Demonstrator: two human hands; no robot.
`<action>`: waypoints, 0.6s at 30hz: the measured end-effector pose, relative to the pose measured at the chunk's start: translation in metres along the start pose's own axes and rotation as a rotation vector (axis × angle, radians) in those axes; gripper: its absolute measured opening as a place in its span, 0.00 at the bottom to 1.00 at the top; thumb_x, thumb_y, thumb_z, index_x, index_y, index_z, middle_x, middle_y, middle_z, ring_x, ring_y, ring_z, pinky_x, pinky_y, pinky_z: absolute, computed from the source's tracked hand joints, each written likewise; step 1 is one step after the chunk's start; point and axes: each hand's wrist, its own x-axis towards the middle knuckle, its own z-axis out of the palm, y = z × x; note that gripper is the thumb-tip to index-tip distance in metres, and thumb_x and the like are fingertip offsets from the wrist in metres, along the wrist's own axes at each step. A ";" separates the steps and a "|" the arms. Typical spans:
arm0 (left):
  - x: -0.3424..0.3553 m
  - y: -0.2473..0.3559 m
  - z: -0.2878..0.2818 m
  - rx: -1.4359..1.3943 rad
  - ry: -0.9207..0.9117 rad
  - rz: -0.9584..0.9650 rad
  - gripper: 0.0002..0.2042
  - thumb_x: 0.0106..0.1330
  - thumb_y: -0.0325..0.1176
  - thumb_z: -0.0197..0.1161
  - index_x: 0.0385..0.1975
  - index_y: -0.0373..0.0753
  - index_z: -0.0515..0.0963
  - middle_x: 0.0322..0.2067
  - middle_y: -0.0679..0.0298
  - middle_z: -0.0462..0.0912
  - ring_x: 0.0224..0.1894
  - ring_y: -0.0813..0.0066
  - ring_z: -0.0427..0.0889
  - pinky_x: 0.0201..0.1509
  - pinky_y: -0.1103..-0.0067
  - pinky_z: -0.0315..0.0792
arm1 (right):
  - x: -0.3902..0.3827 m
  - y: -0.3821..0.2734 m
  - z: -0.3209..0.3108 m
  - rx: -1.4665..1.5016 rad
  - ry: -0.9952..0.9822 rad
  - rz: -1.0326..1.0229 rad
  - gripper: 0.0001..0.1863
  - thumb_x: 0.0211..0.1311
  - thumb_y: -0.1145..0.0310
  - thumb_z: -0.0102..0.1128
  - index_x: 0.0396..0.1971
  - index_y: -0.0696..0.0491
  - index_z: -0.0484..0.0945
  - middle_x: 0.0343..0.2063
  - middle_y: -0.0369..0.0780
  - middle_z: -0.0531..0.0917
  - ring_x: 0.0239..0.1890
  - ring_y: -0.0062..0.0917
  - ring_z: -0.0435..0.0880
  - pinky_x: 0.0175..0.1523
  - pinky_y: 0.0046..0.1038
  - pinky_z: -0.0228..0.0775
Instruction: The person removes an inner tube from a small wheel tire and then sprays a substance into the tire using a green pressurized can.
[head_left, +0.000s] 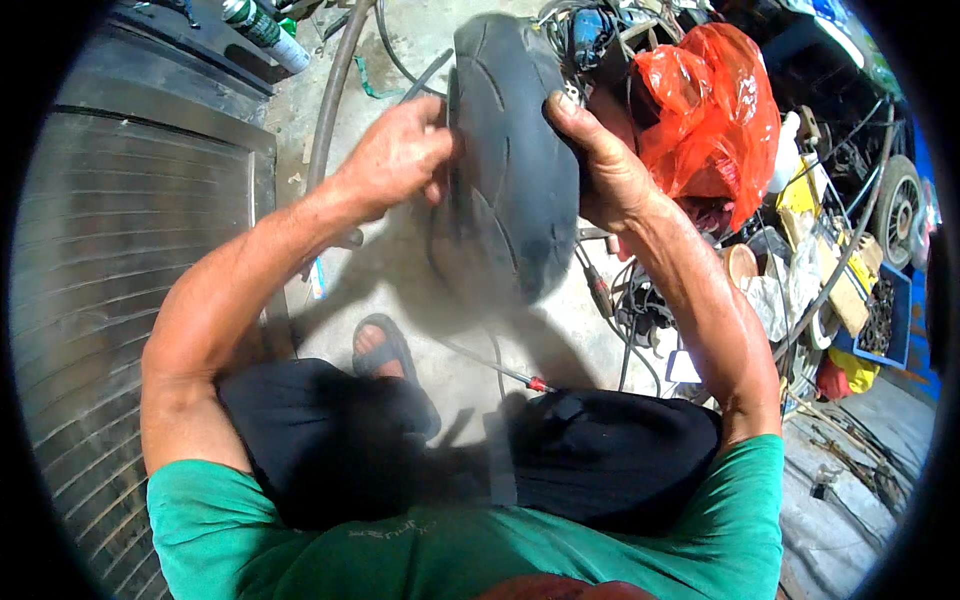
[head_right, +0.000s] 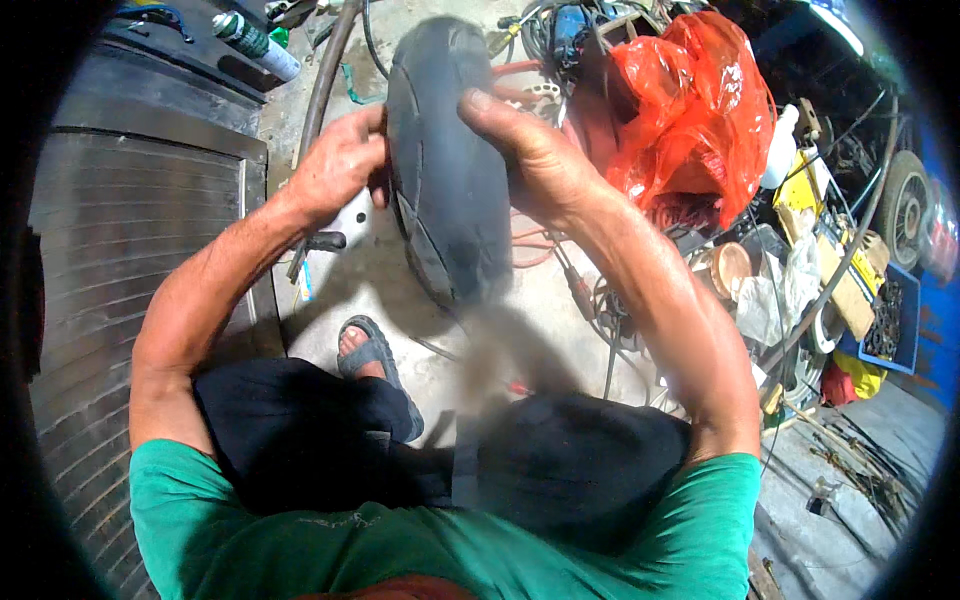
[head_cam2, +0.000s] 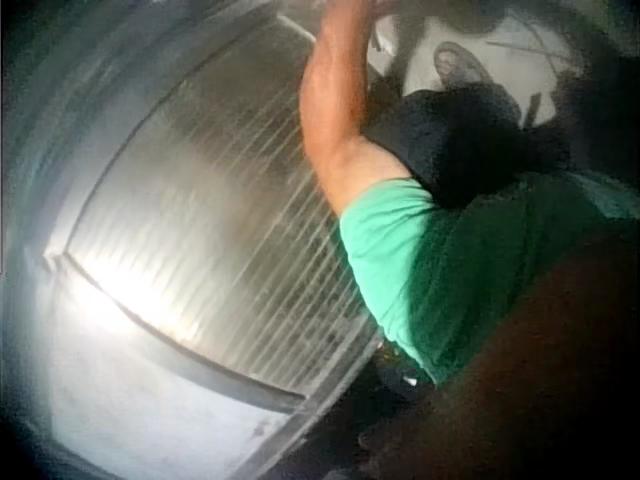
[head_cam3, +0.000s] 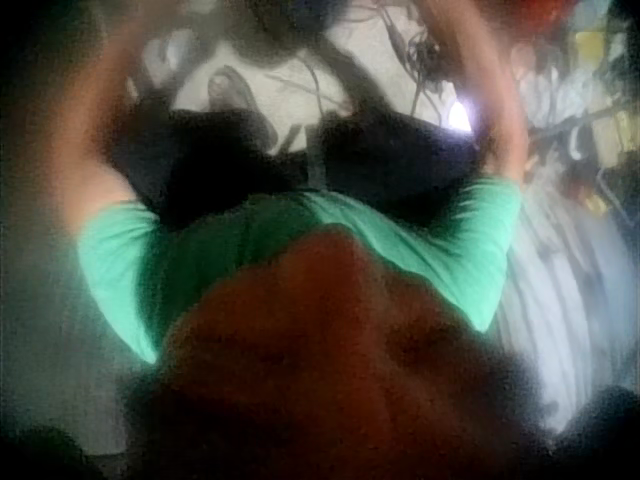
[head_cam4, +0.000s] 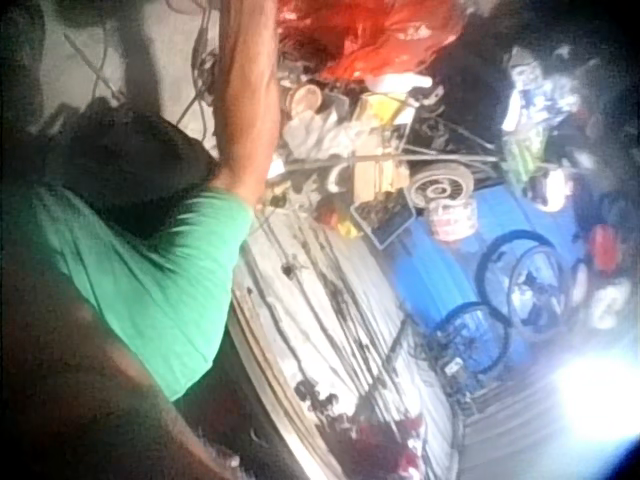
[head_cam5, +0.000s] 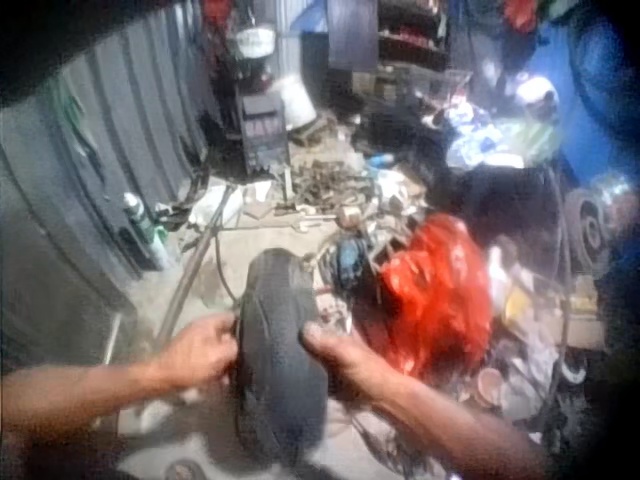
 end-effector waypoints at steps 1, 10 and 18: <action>0.003 0.001 -0.010 0.060 0.071 0.017 0.16 0.65 0.36 0.55 0.44 0.30 0.78 0.26 0.62 0.83 0.19 0.79 0.78 0.26 0.79 0.73 | 0.012 0.004 -0.004 0.004 -0.015 -0.033 0.37 0.64 0.45 0.67 0.62 0.59 0.72 0.57 0.43 0.81 0.60 0.29 0.79 0.67 0.35 0.70; 0.075 -0.059 0.011 0.397 0.362 0.116 0.17 0.71 0.46 0.54 0.40 0.35 0.78 0.37 0.39 0.82 0.42 0.38 0.81 0.46 0.59 0.74 | 0.051 0.050 -0.076 0.148 0.060 -0.098 0.34 0.65 0.49 0.69 0.62 0.54 0.72 0.58 0.37 0.79 0.62 0.25 0.76 0.70 0.34 0.65; 0.113 -0.019 0.037 0.424 0.425 0.170 0.22 0.69 0.54 0.55 0.37 0.40 0.82 0.36 0.41 0.85 0.42 0.37 0.83 0.47 0.53 0.75 | 0.034 0.040 -0.115 0.434 0.146 -0.099 0.31 0.70 0.47 0.61 0.65 0.50 0.72 0.60 0.37 0.79 0.64 0.30 0.75 0.72 0.43 0.63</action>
